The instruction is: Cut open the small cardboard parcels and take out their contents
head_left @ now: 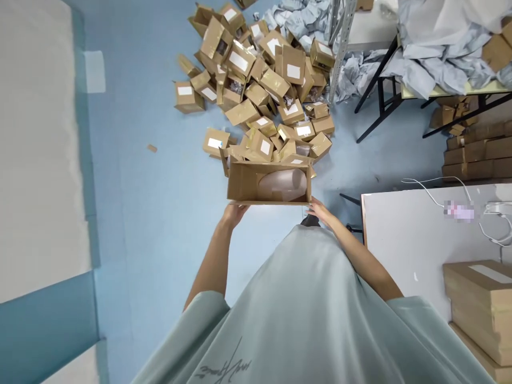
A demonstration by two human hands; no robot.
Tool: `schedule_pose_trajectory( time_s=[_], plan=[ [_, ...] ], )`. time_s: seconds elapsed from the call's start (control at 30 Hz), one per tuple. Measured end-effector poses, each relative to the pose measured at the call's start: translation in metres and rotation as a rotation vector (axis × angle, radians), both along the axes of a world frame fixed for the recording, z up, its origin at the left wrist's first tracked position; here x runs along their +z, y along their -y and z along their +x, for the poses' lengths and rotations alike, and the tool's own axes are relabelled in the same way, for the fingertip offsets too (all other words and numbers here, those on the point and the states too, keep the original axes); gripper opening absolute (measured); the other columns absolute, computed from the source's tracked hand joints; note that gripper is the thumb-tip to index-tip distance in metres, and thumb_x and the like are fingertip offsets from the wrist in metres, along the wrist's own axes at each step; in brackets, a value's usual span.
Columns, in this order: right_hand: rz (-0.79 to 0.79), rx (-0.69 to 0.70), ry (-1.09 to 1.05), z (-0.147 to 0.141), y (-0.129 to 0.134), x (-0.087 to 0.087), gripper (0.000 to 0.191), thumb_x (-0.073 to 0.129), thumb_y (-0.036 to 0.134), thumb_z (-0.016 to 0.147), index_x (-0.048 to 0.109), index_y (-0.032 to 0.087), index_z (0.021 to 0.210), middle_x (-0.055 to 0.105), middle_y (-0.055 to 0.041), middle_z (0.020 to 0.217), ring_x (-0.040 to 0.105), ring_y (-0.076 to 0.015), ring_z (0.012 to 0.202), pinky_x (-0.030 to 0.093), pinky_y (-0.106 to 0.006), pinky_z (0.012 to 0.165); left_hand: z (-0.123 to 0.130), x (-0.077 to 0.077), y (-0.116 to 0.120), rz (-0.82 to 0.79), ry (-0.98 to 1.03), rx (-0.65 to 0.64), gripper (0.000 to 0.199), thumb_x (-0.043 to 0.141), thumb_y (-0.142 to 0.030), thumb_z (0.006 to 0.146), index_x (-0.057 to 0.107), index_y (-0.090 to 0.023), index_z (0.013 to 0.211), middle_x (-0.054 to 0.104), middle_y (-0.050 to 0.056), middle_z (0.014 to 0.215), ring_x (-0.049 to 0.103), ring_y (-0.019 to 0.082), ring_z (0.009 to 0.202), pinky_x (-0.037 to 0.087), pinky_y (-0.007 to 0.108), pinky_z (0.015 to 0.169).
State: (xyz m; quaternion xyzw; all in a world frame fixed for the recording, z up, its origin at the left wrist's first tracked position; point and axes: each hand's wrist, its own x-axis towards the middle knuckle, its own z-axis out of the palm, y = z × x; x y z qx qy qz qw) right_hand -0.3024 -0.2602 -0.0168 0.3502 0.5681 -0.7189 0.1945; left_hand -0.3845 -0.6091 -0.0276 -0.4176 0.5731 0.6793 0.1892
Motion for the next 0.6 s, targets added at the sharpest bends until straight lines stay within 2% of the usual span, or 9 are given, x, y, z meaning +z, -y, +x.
schedule_pose_trajectory(
  time_s=[0.1, 0.17, 0.23, 0.33, 0.4, 0.5, 0.6],
  plan=[
    [-0.030, 0.146, 0.117, -0.012, 0.023, -0.009, 0.039, 0.062, 0.027, 0.105, 0.074, 0.003, 0.134, 0.078, -0.0142, 0.141, 0.073, -0.0148, 0.123, 0.058, -0.043, 0.111, -0.017, -0.016, 0.010, -0.045, 0.021, 0.107, 0.036, 0.062, -0.020, 0.103, 0.064, -0.015, 0.138, 0.070, 0.015, 0.144, 0.070, 0.016, 0.125, 0.056, 0.031, 0.120],
    [-0.030, 0.246, 0.198, -0.012, 0.025, -0.011, 0.038, 0.060, 0.024, 0.106, 0.075, 0.000, 0.131, 0.076, -0.0131, 0.140, 0.069, -0.0132, 0.129, 0.052, -0.040, 0.118, -0.020, -0.028, 0.002, -0.051, 0.068, 0.131, 0.037, 0.057, -0.020, 0.107, 0.059, -0.013, 0.143, 0.063, 0.018, 0.154, 0.069, 0.015, 0.127, 0.055, 0.028, 0.120],
    [-0.030, 0.288, 0.253, -0.009, 0.017, -0.010, 0.031, 0.067, 0.023, 0.105, 0.078, 0.002, 0.125, 0.078, -0.0121, 0.136, 0.070, -0.0167, 0.130, 0.050, -0.043, 0.122, -0.015, -0.041, -0.018, -0.019, 0.117, 0.098, 0.032, 0.057, -0.020, 0.108, 0.061, -0.012, 0.138, 0.064, 0.020, 0.151, 0.071, 0.016, 0.126, 0.056, 0.030, 0.120],
    [-0.030, 0.237, 0.275, 0.005, -0.012, -0.006, 0.020, 0.083, 0.022, 0.096, 0.084, 0.013, 0.114, 0.083, -0.0121, 0.127, 0.075, -0.0259, 0.126, 0.053, -0.050, 0.123, 0.000, -0.057, -0.063, 0.054, 0.174, -0.022, 0.020, 0.068, -0.020, 0.102, 0.067, -0.014, 0.121, 0.074, 0.018, 0.131, 0.076, 0.021, 0.120, 0.059, 0.038, 0.119],
    [-0.025, 0.169, 0.269, 0.020, -0.036, -0.001, 0.020, 0.086, 0.026, 0.094, 0.085, 0.019, 0.112, 0.085, -0.0121, 0.125, 0.076, -0.0291, 0.126, 0.053, -0.053, 0.124, 0.011, -0.066, -0.099, 0.093, 0.198, -0.124, 0.017, 0.076, -0.017, 0.096, 0.069, -0.017, 0.112, 0.079, 0.015, 0.118, 0.078, 0.023, 0.116, 0.060, 0.042, 0.120],
    [-0.008, 0.028, 0.242, 0.050, -0.070, 0.008, 0.026, 0.083, 0.036, 0.096, 0.084, 0.023, 0.119, 0.084, -0.0125, 0.131, 0.076, -0.0298, 0.130, 0.052, -0.055, 0.126, 0.026, -0.074, -0.154, 0.156, 0.218, -0.312, 0.022, 0.087, -0.015, 0.086, 0.070, -0.018, 0.099, 0.081, 0.014, 0.106, 0.081, 0.027, 0.112, 0.058, 0.049, 0.122],
    [0.013, -0.144, 0.205, 0.092, -0.094, 0.020, 0.035, 0.080, 0.043, 0.099, 0.081, 0.024, 0.127, 0.082, -0.0144, 0.139, 0.076, -0.0297, 0.132, 0.053, -0.054, 0.126, 0.036, -0.076, -0.209, 0.218, 0.227, -0.534, 0.028, 0.094, -0.018, 0.079, 0.070, -0.019, 0.091, 0.083, 0.012, 0.099, 0.083, 0.029, 0.107, 0.056, 0.054, 0.123]
  ],
)
